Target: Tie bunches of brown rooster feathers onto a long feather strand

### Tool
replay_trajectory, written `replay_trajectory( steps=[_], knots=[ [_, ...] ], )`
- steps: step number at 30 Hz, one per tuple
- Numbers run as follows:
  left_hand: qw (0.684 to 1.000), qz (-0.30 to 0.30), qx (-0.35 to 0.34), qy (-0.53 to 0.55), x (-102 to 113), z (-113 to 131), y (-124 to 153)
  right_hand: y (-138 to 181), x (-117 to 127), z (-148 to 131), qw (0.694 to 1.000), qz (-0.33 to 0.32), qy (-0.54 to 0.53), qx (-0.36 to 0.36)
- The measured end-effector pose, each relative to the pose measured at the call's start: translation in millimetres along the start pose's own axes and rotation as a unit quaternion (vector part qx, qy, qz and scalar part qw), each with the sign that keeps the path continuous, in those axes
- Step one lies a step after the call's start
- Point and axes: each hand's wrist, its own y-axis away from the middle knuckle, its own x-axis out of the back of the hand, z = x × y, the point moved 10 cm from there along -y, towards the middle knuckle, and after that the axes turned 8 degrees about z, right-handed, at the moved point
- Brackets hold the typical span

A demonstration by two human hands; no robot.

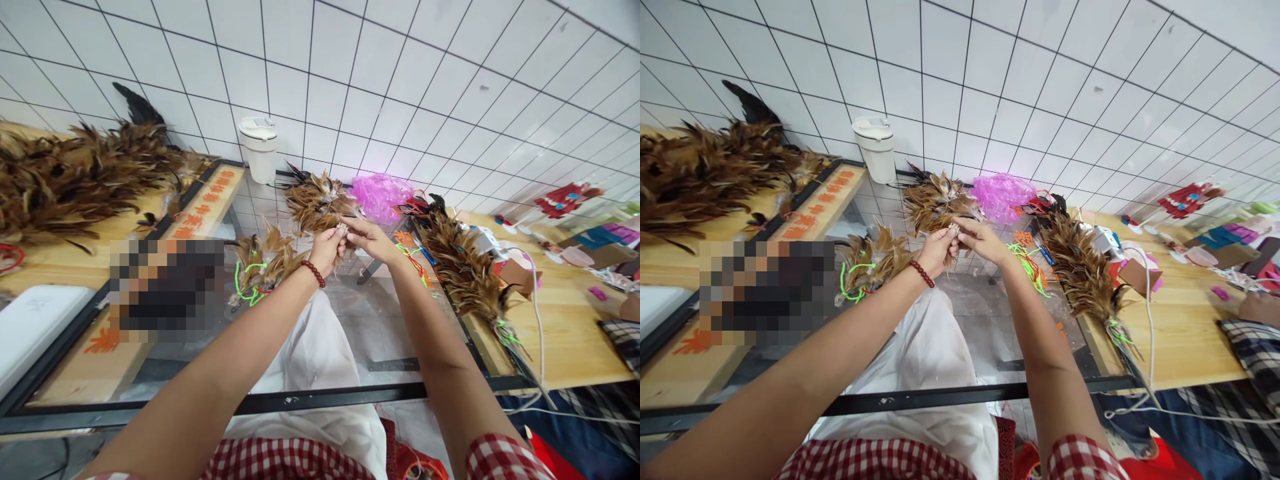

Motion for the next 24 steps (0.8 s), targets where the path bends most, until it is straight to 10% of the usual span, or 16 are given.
replay_trajectory(
  steps=[24],
  knots=[
    [0.991, -0.111, 0.069, 0.012, -21.3, -12.2, 10.7, -4.4, 19.3, 6.2, 0.993, 0.087, -0.071, -0.038]
  ],
)
